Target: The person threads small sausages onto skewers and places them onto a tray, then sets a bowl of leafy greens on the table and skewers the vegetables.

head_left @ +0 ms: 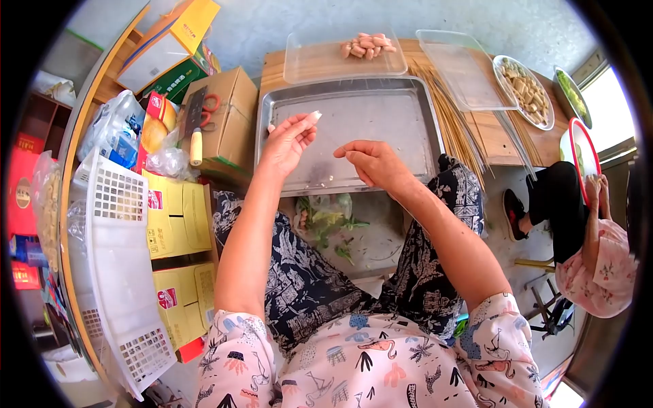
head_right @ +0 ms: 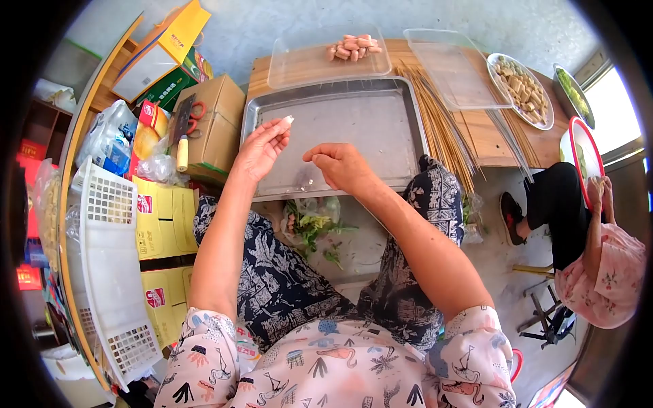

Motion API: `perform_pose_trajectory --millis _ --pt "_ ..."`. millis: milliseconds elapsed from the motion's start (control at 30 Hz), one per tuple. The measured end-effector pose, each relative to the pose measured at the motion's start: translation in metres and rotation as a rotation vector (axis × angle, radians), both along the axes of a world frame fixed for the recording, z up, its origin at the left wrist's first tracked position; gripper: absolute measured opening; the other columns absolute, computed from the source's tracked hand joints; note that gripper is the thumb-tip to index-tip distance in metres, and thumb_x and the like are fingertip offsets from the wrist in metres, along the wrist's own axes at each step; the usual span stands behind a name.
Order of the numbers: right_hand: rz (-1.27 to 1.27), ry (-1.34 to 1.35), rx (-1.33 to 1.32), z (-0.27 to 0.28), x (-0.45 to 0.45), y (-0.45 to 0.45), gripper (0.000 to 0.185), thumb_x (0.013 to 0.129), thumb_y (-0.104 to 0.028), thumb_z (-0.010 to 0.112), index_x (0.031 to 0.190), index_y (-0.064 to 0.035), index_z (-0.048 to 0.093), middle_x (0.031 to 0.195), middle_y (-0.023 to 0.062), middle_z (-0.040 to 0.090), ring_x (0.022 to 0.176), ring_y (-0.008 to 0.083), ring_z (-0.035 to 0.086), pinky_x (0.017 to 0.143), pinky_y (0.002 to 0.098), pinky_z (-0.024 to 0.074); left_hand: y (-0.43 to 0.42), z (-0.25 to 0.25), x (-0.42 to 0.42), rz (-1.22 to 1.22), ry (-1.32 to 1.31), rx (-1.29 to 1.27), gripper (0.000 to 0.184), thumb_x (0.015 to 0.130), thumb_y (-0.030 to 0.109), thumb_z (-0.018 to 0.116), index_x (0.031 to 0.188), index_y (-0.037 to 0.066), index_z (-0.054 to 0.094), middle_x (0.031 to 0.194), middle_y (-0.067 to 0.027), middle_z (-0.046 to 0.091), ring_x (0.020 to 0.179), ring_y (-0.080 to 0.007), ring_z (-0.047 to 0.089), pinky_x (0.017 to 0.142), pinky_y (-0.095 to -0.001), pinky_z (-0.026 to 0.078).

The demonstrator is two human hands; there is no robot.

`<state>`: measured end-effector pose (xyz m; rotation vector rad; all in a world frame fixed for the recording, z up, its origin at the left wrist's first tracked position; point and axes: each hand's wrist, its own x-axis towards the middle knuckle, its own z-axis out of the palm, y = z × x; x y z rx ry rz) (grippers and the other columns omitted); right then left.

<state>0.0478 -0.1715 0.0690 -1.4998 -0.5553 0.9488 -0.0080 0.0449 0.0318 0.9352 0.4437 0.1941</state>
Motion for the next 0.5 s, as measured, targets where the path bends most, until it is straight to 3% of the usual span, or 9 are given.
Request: perform_pose_trajectory --millis 500 --pt "-0.021 0.000 -0.035 -0.0018 -0.0005 0.0012 0.023 0.088 -0.013 0.048 0.101 -0.0018 0.064 0.048 -0.0022 0.044 0.040 0.0059 0.039 0.040 0.0230 0.0318 -0.0038 0.0020 -0.0010 0.025 0.000 0.009 0.019 0.082 0.008 0.066 0.098 0.003 0.057 0.093 -0.0059 0.063 0.082 -0.0129 0.060 0.075 -0.0251 0.051"
